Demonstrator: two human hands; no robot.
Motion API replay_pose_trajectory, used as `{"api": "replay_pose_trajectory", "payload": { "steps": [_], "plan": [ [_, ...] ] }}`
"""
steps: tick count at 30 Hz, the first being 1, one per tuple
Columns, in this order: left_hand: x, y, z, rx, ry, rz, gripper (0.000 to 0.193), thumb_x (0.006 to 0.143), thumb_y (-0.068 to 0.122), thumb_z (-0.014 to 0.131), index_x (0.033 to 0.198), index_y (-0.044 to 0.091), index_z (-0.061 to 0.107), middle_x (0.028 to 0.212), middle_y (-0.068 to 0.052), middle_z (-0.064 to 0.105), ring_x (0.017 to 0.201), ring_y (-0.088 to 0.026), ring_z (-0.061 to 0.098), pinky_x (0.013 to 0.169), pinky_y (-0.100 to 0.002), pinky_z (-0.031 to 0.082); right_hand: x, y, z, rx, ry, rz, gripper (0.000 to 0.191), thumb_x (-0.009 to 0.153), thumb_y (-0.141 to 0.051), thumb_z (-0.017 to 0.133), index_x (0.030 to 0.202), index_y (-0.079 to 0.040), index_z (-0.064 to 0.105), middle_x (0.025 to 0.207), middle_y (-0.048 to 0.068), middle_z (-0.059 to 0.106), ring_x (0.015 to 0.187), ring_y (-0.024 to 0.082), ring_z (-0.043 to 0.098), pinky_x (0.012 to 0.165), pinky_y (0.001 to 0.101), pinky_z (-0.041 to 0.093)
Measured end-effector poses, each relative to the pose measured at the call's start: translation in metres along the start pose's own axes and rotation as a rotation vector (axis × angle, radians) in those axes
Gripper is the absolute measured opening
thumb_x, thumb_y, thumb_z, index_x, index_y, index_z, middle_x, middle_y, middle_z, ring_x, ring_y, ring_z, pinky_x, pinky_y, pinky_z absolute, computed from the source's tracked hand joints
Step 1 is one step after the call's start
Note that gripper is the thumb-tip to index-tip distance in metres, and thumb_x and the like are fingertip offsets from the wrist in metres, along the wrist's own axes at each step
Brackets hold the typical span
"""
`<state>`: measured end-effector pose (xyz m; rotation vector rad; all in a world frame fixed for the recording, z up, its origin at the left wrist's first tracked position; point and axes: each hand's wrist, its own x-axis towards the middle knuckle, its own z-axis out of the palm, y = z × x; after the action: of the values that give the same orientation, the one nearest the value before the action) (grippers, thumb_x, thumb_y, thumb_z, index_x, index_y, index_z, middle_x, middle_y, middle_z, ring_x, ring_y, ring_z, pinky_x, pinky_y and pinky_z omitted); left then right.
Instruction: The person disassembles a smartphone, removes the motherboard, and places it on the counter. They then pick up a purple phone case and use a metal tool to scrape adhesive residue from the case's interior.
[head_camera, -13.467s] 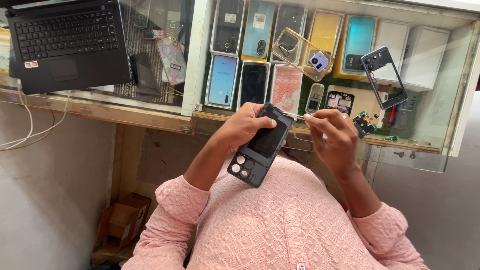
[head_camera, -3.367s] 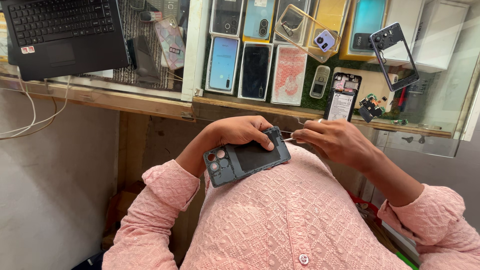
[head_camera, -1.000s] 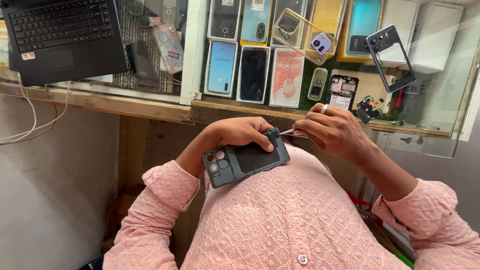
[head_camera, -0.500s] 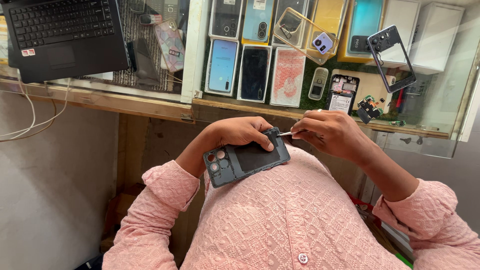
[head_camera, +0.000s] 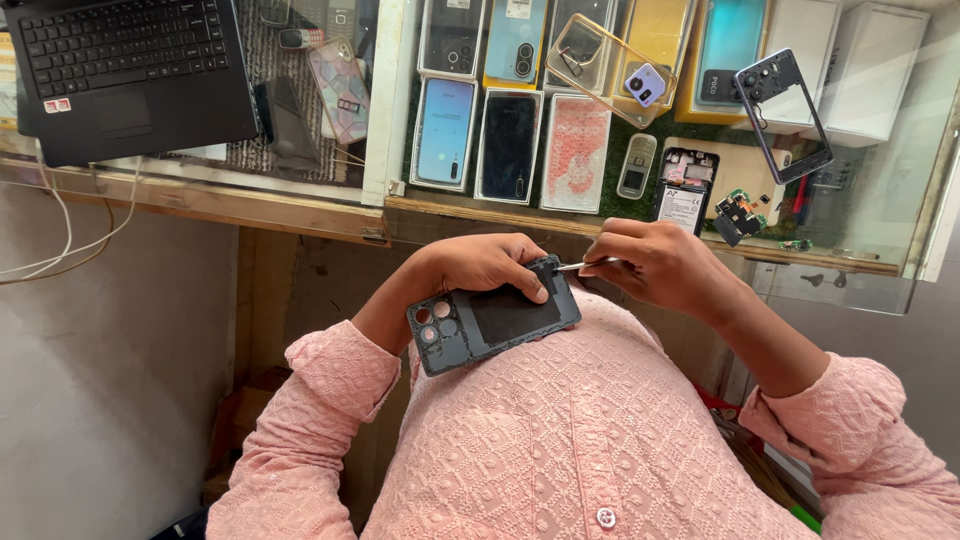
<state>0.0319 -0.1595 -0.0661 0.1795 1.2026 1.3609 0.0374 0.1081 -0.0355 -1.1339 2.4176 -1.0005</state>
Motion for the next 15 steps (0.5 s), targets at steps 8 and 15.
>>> {"api": "replay_pose_trajectory", "payload": {
  "steps": [8, 15],
  "plan": [
    [0.0001, -0.0038, -0.0005, -0.036, -0.023, 0.026, 0.027, 0.086, 0.012, 0.075, 0.108, -0.003, 0.072, 0.088, -0.006, 0.076, 0.063, -0.008, 0.067, 0.057, -0.022, 0.057, -0.0007, -0.0003, 0.0025, -0.196, 0.119, -0.157, 0.017, 0.093, -0.027, 0.072, 0.095, -0.01, 0.07, 0.086, 0.002, 0.068, 0.076, 0.024, 0.068, 0.063, 0.0366, 0.054],
    [0.0009, -0.0046, -0.0001, 0.012, -0.021, 0.037, 0.025, 0.086, 0.012, 0.074, 0.106, -0.003, 0.073, 0.086, -0.006, 0.076, 0.06, -0.008, 0.066, 0.055, -0.022, 0.056, -0.0004, -0.0002, 0.0011, 0.03, -0.002, 0.016, 0.022, 0.089, -0.029, 0.074, 0.096, -0.008, 0.071, 0.084, 0.005, 0.068, 0.068, 0.02, 0.069, 0.057, 0.0356, 0.053]
  ]
}}
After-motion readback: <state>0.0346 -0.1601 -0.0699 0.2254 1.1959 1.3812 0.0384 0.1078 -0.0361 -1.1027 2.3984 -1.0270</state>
